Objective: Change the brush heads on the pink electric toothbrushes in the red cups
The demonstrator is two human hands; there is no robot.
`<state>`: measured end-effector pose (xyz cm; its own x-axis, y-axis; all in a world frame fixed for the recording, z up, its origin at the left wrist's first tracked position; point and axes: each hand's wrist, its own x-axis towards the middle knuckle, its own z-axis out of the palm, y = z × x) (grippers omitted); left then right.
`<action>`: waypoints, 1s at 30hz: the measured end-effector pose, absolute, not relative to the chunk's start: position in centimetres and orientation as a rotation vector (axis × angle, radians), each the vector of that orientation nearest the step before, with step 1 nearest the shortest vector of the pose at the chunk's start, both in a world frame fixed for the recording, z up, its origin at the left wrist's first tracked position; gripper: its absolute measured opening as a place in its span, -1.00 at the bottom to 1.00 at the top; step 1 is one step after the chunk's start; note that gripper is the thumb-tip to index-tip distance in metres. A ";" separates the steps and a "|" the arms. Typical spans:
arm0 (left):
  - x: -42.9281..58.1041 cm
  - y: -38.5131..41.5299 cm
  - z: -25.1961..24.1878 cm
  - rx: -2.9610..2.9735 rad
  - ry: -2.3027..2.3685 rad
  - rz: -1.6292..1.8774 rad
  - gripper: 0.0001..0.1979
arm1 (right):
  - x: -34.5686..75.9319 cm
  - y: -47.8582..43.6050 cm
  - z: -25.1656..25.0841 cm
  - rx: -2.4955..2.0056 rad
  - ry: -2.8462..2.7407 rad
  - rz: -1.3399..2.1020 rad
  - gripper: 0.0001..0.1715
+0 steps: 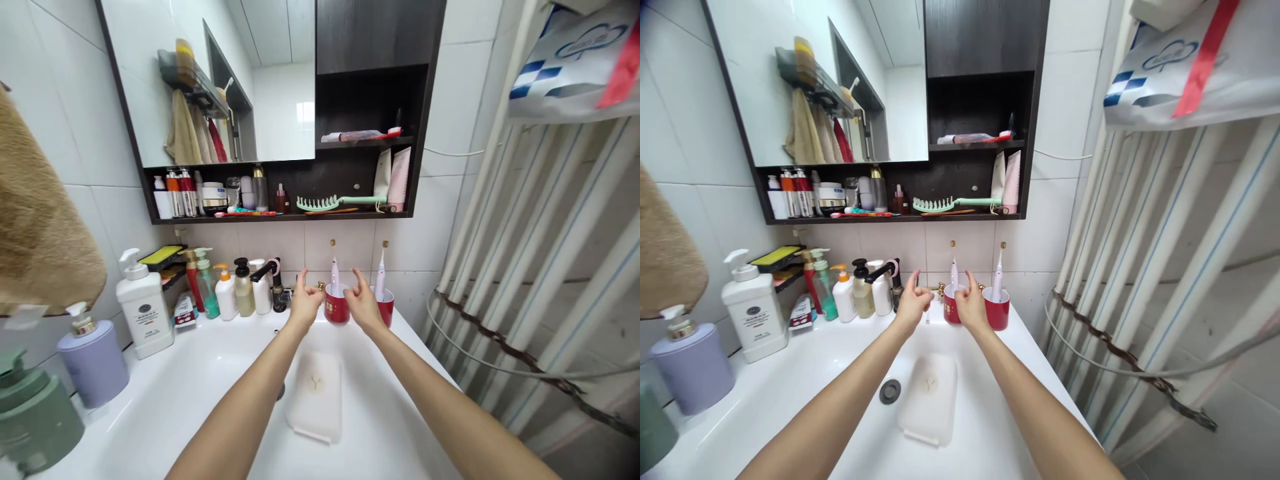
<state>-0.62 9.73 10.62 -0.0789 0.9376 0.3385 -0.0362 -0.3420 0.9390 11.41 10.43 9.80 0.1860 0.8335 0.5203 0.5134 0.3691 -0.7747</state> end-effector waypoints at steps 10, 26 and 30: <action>-0.3 0.0 16.8 1.329 0.272 1.387 -0.17 | 8.6 0.4 15.5 -0.466 -1.376 0.804 -0.22; -0.2 2.0 14.2 1.080 0.623 1.087 -0.41 | 8.6 2.4 12.4 -0.807 -1.160 1.141 -0.40; -0.5 3.1 11.4 1.163 0.843 1.038 -0.46 | 10.3 5.4 10.4 -1.230 -1.359 0.619 -0.46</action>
